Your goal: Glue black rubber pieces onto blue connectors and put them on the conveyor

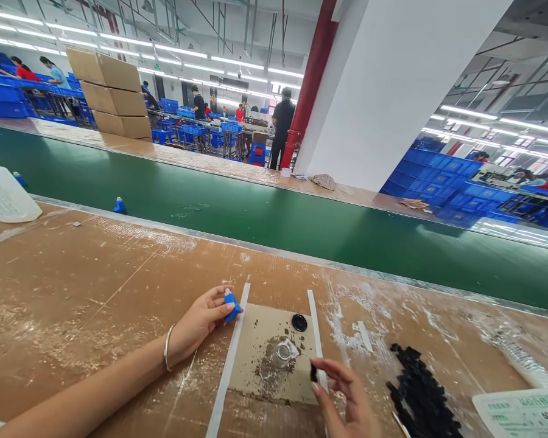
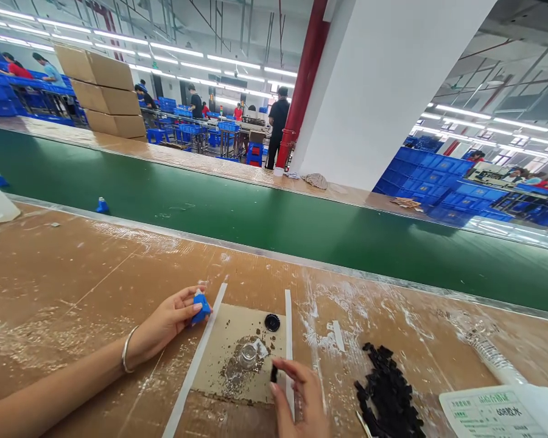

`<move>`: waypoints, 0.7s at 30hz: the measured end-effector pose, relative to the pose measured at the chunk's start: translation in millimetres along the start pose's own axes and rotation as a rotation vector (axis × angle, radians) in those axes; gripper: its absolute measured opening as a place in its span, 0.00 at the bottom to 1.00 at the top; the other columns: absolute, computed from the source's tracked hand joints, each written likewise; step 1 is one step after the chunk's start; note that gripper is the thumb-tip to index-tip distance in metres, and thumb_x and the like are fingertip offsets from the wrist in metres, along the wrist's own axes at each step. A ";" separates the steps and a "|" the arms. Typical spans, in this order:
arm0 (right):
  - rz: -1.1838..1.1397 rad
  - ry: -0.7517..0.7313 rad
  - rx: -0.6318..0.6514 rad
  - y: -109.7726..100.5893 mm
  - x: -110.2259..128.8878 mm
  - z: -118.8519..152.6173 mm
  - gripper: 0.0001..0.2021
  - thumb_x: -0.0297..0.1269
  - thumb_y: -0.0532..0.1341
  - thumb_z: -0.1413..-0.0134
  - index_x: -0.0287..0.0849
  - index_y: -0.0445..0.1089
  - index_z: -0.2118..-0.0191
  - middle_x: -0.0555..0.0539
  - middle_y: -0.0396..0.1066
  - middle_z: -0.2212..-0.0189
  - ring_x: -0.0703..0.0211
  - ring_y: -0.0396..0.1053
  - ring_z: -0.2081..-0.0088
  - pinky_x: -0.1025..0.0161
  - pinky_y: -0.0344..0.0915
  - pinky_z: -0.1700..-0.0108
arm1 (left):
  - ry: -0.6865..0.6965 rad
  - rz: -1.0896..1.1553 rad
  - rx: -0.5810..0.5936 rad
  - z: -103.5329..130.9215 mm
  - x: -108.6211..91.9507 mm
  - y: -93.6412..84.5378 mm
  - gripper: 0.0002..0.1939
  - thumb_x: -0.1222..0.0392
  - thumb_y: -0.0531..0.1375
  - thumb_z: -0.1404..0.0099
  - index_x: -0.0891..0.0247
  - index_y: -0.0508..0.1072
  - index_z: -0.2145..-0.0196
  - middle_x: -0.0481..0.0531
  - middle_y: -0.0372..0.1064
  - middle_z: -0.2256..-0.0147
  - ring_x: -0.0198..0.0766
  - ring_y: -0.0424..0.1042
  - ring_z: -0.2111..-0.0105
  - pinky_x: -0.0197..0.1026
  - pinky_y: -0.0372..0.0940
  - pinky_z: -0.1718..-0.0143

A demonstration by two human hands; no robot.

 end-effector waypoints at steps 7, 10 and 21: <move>0.100 -0.203 0.297 26.7 17.3 -26.7 0.14 0.33 0.52 0.37 0.55 0.60 0.48 0.52 0.65 0.56 0.58 0.64 0.53 0.62 0.63 0.51 | -0.052 0.065 0.160 10.2 5.9 7.6 0.14 0.60 0.64 0.41 0.63 0.63 0.60 0.53 0.72 0.65 0.32 0.70 0.67 0.33 0.60 0.65; 0.100 -0.169 0.312 28.4 11.9 -25.4 0.14 0.33 0.51 0.37 0.54 0.60 0.48 0.51 0.64 0.56 0.58 0.64 0.53 0.61 0.62 0.51 | -0.064 0.112 0.188 15.3 5.0 10.3 0.15 0.62 0.64 0.42 0.63 0.64 0.59 0.51 0.70 0.64 0.31 0.69 0.67 0.33 0.60 0.65; -0.122 -0.042 0.279 25.9 10.4 -21.3 0.13 0.38 0.59 0.39 0.50 0.62 0.50 0.49 0.69 0.55 0.59 0.67 0.53 0.65 0.63 0.51 | -0.125 0.178 0.257 39.8 23.7 33.4 0.22 0.60 0.68 0.48 0.63 0.66 0.58 0.51 0.67 0.63 0.31 0.68 0.67 0.34 0.64 0.67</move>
Point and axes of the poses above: each hand's wrist, its own z-axis away from the middle knuckle, its own y-axis out of the palm, x = y × z, the point moved 1 cm from there along -z, towards the middle knuckle
